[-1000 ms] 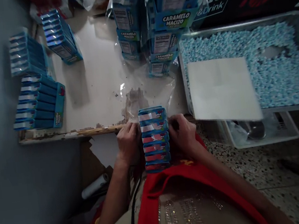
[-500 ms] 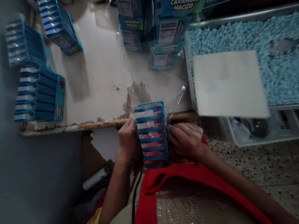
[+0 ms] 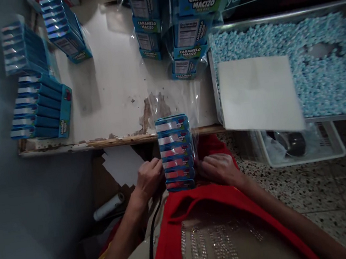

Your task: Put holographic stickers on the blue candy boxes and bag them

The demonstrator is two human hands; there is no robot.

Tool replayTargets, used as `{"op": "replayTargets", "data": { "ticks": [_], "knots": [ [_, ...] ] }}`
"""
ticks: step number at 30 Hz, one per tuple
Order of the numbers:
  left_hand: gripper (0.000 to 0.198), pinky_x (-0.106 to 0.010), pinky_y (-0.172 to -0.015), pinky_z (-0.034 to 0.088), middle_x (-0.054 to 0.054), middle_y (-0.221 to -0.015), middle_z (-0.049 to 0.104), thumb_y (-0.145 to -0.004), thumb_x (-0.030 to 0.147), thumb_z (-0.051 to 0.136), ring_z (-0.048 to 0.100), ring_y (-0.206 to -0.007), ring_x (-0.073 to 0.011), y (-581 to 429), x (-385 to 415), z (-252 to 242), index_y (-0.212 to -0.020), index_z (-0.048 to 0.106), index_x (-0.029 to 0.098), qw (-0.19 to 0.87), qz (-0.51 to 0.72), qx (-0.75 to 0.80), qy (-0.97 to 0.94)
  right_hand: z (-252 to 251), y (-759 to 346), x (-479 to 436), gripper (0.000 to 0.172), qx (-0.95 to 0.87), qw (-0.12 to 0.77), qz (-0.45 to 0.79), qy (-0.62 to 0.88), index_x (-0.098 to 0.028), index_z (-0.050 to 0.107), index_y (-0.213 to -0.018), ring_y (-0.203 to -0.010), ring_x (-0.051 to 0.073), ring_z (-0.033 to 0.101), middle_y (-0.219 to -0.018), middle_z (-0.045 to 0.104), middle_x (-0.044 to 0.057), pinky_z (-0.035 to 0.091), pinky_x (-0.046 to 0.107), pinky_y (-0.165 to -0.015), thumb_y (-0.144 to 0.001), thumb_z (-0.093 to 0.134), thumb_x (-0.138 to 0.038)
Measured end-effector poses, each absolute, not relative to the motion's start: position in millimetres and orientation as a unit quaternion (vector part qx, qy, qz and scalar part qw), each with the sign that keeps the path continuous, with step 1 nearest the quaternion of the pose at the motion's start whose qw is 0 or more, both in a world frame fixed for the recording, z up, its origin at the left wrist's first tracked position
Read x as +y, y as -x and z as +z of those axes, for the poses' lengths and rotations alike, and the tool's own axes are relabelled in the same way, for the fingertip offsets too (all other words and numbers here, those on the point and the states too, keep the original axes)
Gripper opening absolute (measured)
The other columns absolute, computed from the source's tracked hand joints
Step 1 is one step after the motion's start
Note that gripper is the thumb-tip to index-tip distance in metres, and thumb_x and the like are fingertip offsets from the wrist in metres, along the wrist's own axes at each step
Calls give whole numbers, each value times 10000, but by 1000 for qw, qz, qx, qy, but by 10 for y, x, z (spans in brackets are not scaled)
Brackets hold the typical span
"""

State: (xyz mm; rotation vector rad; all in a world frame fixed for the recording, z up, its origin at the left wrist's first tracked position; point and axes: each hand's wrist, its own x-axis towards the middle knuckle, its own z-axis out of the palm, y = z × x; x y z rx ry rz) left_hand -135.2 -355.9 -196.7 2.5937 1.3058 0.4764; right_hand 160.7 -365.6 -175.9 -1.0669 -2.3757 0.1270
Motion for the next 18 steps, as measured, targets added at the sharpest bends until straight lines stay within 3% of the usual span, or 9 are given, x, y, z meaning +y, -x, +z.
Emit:
{"op": "replayTargets", "data": {
  "ticks": [2, 4, 6, 7, 8, 10, 11, 13, 18],
  "knots": [
    [295, -291, -639, 409, -31, -738, 622, -1042, 264, 479, 546, -640, -161, 1410, -3711, -1995, -797, 632, 210, 154, 157, 404, -888, -1784, -1701, -3731, 468, -896, 245, 106, 354, -210, 586, -660, -526, 100, 409, -578, 530, -34, 286, 285, -547, -1097, 429, -267],
    [237, -292, -742, 492, -57, -836, 670, -1022, 307, 523, 629, -780, -176, 1424, -3846, -2007, -861, 670, 214, 246, 174, 426, -853, -1804, -1760, -3773, 438, -895, 226, 172, 343, -221, 626, -701, -544, 100, 444, -601, 548, -35, 325, 265, -555, -1093, 450, -301],
    [221, -346, -886, 555, -99, -1005, 705, -985, 404, 597, 680, -990, -216, 1380, -3949, -2007, -1044, 686, 211, 371, 225, 488, -757, -1826, -1763, -3788, 291, -869, 223, 229, 378, -240, 700, -834, -649, 118, 554, -714, 624, -14, 425, 244, -611, -1046, 568, -390],
    [336, -377, -935, 570, -120, -1091, 707, -953, 470, 643, 684, -1069, -236, 1339, -3986, -2002, -1165, 657, 210, 439, 256, 516, -690, -1839, -1742, -3789, 205, -845, 235, 254, 409, -250, 728, -976, -764, 144, 628, -841, 681, 15, 495, 251, -674, -999, 644, -435],
    [496, -397, -957, 583, -135, -1157, 702, -911, 530, 694, 691, -1106, -250, 1291, -4014, -1993, -1282, 600, 214, 501, 285, 533, -619, -1855, -1709, -3787, 300, -817, 250, 282, 436, -255, 713, -1169, -925, 183, 681, -1017, 717, 57, 557, 283, -766, -950, 706, -461],
    [817, -419, -961, 604, -145, -1224, 702, -807, 594, 800, 719, -1087, -261, 1195, -4042, -1962, -1460, 452, 247, 587, 332, 542, -501, -1888, -1618, -3782, 690, -776, 282, 336, 453, -258, 487, -1533, -1247, 258, 655, -1381, 651, 134, 598, 384, -963, -917, 734, -446],
    [939, -435, -968, 608, -150, -1254, 701, -763, 594, 841, 729, -1079, -270, 1156, -4040, -1938, -1518, 390, 264, 608, 350, 542, -463, -1902, -1569, -3776, 793, -769, 298, 355, 441, -267, 349, -1627, -1350, 273, 608, -1497, 588, 147, 582, 421, -1036, -934, 705, -414],
    [1049, -461, -998, 604, -159, -1293, 701, -732, 558, 877, 737, -1093, -289, 1112, -4002, -1870, -1582, 339, 261, 622, 374, 544, -421, -1911, -1484, -3749, 818, -777, 322, 361, 403, -305, 209, -1684, -1438, 275, 550, -1584, 532, 130, 543, 458, -1118, -981, 624, -346],
    [842, -478, -1099, 554, -128, -1342, 705, -814, 412, 817, 695, -1225, -313, 1127, -3734, -1674, -1563, 477, 233, 583, 346, 553, -485, -1801, -1382, -3517, 727, -759, 369, 325, 428, -273, 286, -1670, -1407, 289, 579, -1563, 559, 146, 535, 496, -1132, -1010, 590, -314]
  ]
}}
